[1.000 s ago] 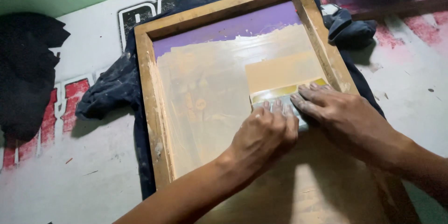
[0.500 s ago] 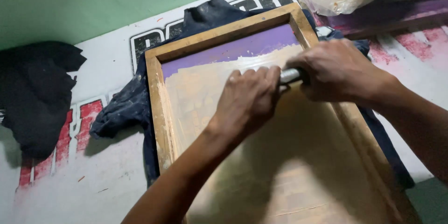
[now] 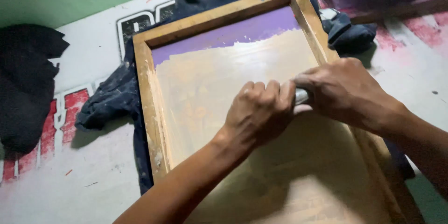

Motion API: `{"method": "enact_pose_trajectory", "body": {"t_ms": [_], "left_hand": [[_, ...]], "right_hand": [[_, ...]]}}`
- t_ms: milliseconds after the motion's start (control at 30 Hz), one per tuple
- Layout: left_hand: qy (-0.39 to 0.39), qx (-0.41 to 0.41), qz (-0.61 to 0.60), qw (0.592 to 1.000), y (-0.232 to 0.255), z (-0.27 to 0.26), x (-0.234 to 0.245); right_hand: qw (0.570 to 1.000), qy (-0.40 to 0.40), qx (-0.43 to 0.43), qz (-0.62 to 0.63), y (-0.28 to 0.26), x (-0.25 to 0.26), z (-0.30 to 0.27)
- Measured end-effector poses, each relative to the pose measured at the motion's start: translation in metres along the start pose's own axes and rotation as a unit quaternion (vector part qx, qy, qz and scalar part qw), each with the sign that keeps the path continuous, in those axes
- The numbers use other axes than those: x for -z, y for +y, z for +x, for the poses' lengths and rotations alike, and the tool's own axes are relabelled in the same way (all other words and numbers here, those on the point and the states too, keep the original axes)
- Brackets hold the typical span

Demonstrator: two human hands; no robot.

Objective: The person uses a squeegee to spread beige ink across a screen printing frame placed over a dark t-shirt. They repeatedly pull the squeegee from top to bottom to ensure even coverage. At 01:00, they use a spatula to scoop more ink from a container and apply it to the screen before resuming the squeegee strokes.

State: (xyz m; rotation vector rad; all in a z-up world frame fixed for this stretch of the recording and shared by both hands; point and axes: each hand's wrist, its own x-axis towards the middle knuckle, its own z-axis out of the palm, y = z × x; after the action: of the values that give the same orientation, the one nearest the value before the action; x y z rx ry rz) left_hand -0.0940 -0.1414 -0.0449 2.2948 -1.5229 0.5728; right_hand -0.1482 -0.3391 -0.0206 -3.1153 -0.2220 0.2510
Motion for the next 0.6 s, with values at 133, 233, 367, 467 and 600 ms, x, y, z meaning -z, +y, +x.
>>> {"method": "enact_pose_trajectory", "body": {"t_ms": [133,233,367,467,600], "left_hand": [[0.019,-0.01,-0.022,1.0,0.055,-0.03,0.029],[-0.036,0.017,-0.075,0.996,0.09,-0.049,0.049],[-0.062,0.034,-0.125,0.99,0.084,-0.04,0.056],[-0.054,0.025,-0.089,0.994,0.051,-0.014,0.054],[0.095,-0.006,0.145,0.985,0.002,0.01,0.023]], "right_hand": [[0.996,0.068,0.045,-0.032,-0.017,-0.017,-0.065],[0.999,0.015,0.05,0.004,-0.015,-0.032,-0.102],[0.994,-0.104,0.033,-0.023,-0.007,-0.016,-0.092],[0.999,-0.02,0.023,-0.018,-0.004,0.006,-0.062],[0.976,0.196,0.091,-0.033,0.009,0.008,-0.007]]}}
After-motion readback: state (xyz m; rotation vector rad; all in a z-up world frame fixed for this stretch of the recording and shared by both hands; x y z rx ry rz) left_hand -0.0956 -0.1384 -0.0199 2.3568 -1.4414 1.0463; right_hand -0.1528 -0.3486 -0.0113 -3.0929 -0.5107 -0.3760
